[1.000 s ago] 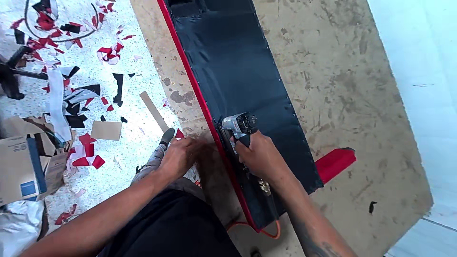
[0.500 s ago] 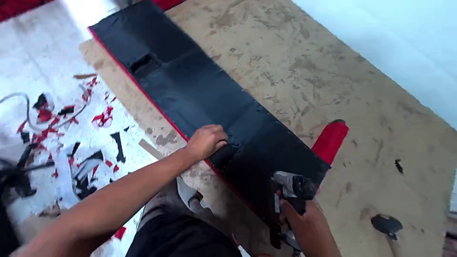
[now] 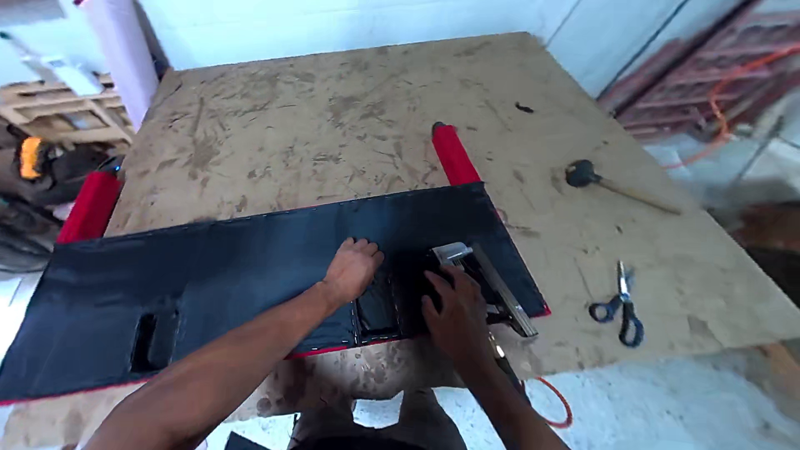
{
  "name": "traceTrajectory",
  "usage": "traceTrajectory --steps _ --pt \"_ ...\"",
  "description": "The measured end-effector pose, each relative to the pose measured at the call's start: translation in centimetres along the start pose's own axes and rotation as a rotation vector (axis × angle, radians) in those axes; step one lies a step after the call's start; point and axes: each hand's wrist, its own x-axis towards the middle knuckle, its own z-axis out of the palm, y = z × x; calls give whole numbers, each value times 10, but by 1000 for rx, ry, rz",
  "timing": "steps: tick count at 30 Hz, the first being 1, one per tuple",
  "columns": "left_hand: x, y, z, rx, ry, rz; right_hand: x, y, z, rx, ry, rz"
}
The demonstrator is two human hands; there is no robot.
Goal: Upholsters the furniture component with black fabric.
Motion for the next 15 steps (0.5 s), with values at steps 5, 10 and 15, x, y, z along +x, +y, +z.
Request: traceTrajectory --steps 5,10,15 --pt "-2 1 -5 89 -66 -68 0 -49 47 -99 -73 -111" --pt "-28 4 8 35 142 -89 19 -35 88 -220 -106 -133" --pt "-75 25 22 97 23 -183 24 -38 95 -215 -204 -107"
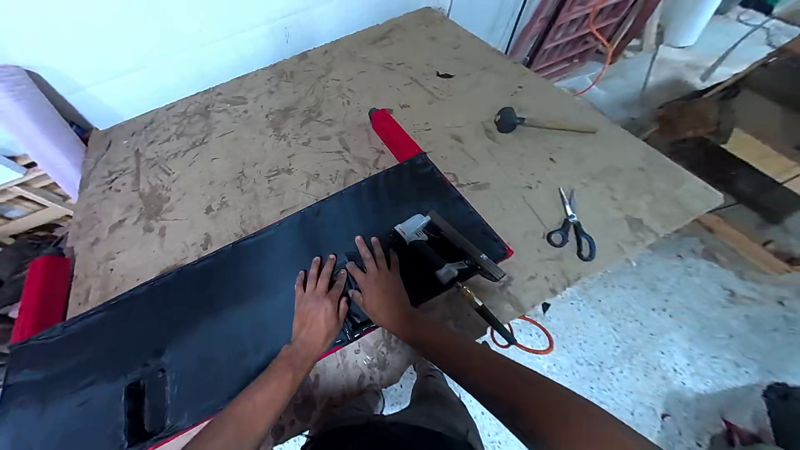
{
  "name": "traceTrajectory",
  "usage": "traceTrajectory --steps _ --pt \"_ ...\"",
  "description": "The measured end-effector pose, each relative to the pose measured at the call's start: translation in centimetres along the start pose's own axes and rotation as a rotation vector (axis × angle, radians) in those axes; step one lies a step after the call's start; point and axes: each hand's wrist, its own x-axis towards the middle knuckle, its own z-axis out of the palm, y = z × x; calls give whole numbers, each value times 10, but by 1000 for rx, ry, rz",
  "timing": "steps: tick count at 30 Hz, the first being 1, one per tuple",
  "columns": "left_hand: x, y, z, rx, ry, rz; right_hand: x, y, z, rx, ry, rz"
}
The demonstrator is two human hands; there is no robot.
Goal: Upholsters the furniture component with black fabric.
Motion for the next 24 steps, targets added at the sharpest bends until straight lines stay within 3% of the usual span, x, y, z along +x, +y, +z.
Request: traceTrajectory --steps 7,14,18,24 --pt "27 10 0 -11 -250 -201 -28 -5 -5 13 62 -93" --pt "-10 24 -19 -75 -224 -137 -20 0 0 15 16 -65" --pt "0 23 -7 -32 -266 -170 -17 -3 -4 10 1 -62" --pt "19 20 7 -44 -270 -261 -20 11 -6 109 246 -111"
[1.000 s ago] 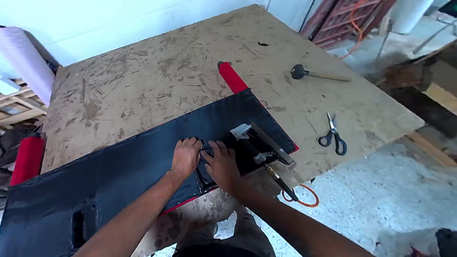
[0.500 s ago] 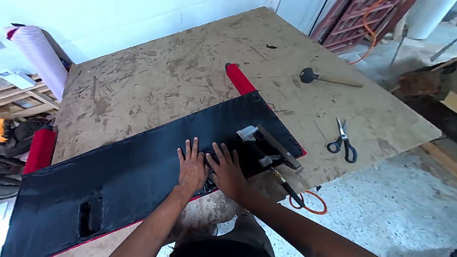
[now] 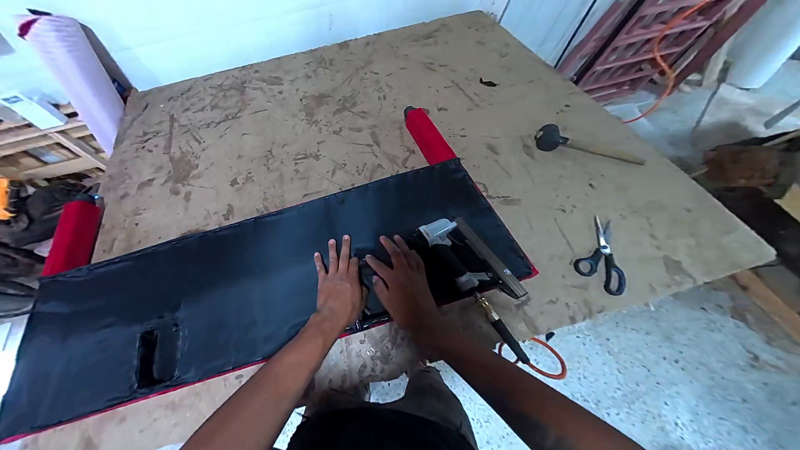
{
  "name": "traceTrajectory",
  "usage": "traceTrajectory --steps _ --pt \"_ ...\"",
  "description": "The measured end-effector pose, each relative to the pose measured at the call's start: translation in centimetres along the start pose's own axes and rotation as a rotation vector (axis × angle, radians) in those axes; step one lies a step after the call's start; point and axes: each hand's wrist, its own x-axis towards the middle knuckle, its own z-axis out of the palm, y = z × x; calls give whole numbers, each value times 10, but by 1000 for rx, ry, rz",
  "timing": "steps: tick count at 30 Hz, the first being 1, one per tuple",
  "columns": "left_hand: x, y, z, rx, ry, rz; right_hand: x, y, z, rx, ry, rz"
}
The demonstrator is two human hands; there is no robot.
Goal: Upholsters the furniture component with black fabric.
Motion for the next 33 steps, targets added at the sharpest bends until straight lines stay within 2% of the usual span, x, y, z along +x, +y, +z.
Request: traceTrajectory --steps 3,6,8,10,12,15,20,23,25,28,31,33 --pt "0 4 -7 -35 8 -32 10 -7 7 -52 -91 -29" --pt "-12 -2 -7 -52 58 5 11 -4 14 -115 -162 -14" --pt "-28 -14 -4 -112 199 67 7 -5 19 -127 -193 -11" --pt "-29 -29 1 -251 447 103 8 -4 19 -138 -196 -6" --pt "-16 -40 8 -307 544 102 7 -4 21 -151 -194 -10" --pt "6 -43 15 -279 500 139 6 -3 20 -157 -185 -31" --pt "14 -49 6 -216 483 258 7 0 17 -94 -158 -71" --pt "19 -55 -3 -176 441 409 2 12 -7 67 -34 -76" --pt "23 -57 -12 -178 347 517 -9 34 -41 120 69 -3" --pt "30 -58 -25 -188 225 586 -26 76 -80 92 185 212" --pt "30 -58 -33 -140 130 581 -33 99 -82 49 109 409" --pt "24 -64 -35 -82 116 548 -22 97 -75 27 54 438"
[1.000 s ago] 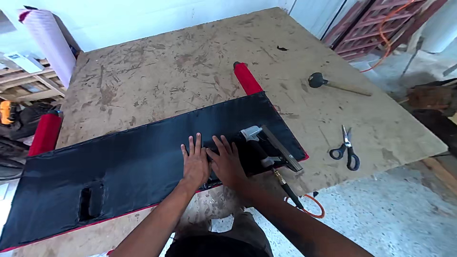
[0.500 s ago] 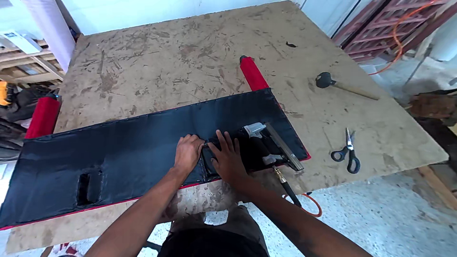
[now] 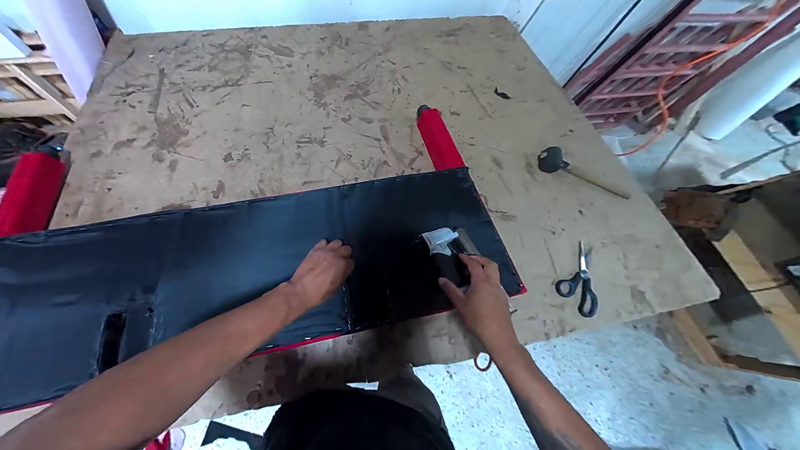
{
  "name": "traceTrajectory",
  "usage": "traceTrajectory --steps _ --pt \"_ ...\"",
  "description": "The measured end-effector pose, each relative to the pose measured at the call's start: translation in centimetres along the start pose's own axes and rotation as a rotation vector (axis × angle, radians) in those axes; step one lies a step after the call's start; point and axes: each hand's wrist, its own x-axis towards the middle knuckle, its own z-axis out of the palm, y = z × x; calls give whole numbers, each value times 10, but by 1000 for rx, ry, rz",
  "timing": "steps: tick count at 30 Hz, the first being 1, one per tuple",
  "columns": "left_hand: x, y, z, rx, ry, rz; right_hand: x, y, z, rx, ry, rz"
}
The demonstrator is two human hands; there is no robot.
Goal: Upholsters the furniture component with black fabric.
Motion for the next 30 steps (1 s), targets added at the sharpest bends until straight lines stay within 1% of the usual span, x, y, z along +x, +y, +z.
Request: traceTrajectory --steps 3,4,6,8,9,11,12,13,15,17,19,24,28,30 --pt "-21 -3 5 8 -34 -71 21 -19 13 -63 -67 33" --pt "-25 -3 9 -15 -24 -86 27 -24 13 -100 -95 61" --pt "-28 -8 17 -59 38 -89 38 -37 -1 -110 -141 121" --pt "-34 -15 29 -114 119 -78 39 -60 -25 -46 -178 190" --pt "-38 -20 33 -152 133 -65 36 -76 -35 4 -218 236" --pt "-41 -30 34 -221 127 -10 27 -115 -48 246 -337 325" --pt "-39 -34 34 -234 126 17 21 -137 -47 344 -380 347" --pt "-38 -38 34 -236 137 42 15 -158 -41 381 -412 345" --pt "-37 -46 37 -231 161 73 8 -186 -20 385 -438 319" --pt "-37 -51 43 -232 180 100 3 -197 -2 368 -440 320" --pt "-37 -55 43 -219 167 121 0 -202 6 352 -447 345" --pt "-35 -60 31 -235 67 127 -3 -215 12 261 -450 366" --pt "-36 -57 32 -242 83 138 -5 -223 15 189 -455 373" --pt "-38 -57 29 -276 89 134 -4 -231 14 219 -451 381"
